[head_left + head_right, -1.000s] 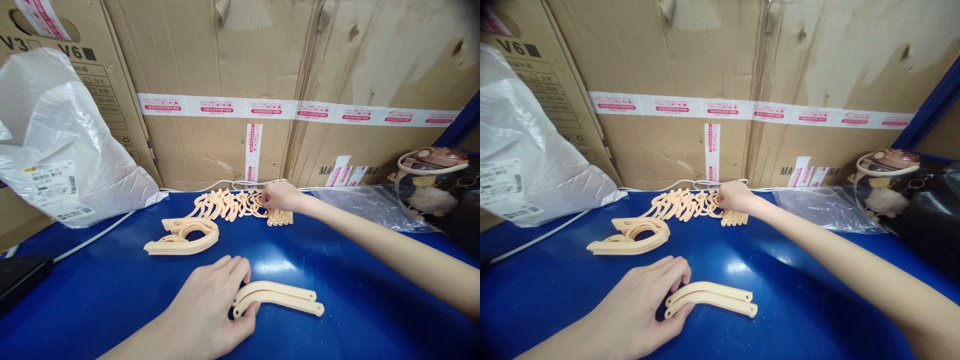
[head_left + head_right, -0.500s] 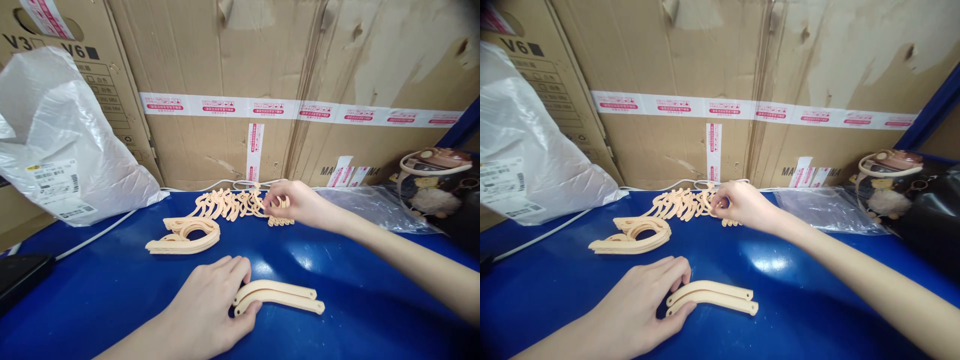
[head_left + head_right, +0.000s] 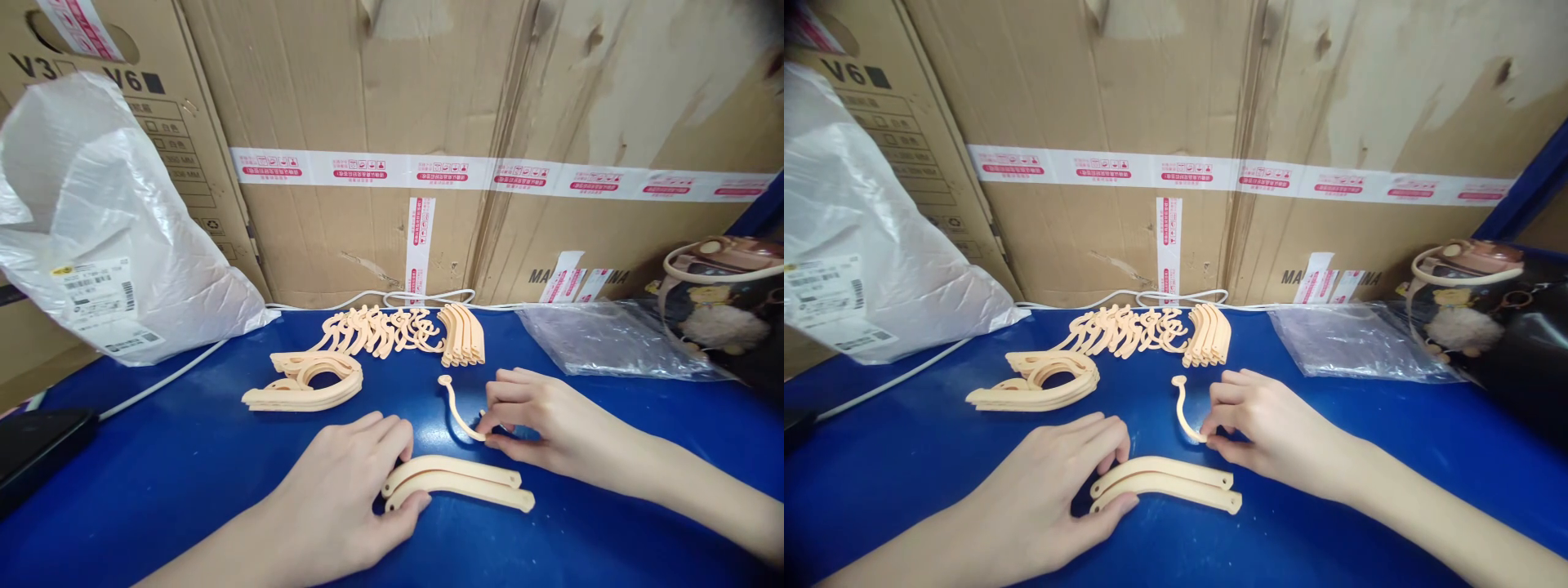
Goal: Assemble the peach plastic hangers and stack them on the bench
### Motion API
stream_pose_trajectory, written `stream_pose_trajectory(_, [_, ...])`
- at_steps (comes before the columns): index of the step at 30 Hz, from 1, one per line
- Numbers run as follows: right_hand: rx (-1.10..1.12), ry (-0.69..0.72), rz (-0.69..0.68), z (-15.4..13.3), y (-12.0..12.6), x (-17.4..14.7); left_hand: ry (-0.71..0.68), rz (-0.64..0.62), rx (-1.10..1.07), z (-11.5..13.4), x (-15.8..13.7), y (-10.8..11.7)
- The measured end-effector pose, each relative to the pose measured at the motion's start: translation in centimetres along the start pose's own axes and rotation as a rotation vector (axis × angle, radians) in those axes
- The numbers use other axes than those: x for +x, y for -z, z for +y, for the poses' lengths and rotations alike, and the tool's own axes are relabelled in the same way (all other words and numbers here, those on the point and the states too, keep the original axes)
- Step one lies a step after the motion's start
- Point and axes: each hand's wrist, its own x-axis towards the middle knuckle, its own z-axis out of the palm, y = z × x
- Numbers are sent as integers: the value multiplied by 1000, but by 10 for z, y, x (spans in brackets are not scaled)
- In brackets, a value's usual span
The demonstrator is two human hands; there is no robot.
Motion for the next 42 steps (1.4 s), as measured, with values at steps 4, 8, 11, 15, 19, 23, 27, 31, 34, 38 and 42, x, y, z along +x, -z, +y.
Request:
stream_pose_trajectory(4, [-18,-5,2,1,1,-1,-20,-20,13,0,0,0])
stream_pose_trajectory(8, [-30,1,4,5,0,-2,-15,-35,-10,0,0,0])
stream_pose_trajectory(11, [-38,10,-2,7,0,-3,-2,-37,-26,-1,0,0])
stream_pose_trajectory(15, [-50,33,-3,7,0,-4,-3,-36,-26,-1,0,0])
stream_pose_trajectory(19, [-54,43,6,3,1,-3,-4,-21,-15,0,0,0])
stream_pose_trajectory(23, [-44,-4,21,3,6,-2,-6,-21,-15,0,-1,1])
stream_pose_trajectory(27, [-161,-190,-21,17,9,-4,19,-35,-40,1,-2,3])
stream_pose_trajectory(31, [-232,-296,-161,30,6,-7,43,-32,-65,3,-2,9])
stream_pose_trajectory(34, [-239,-291,-168,33,2,-7,104,76,-39,0,2,22])
stream_pose_trajectory(38, [-258,-285,-159,31,0,-7,352,169,122,-22,24,53])
stream_pose_trajectory(42, [-272,-288,-158,31,0,-8,549,111,260,-63,62,79])
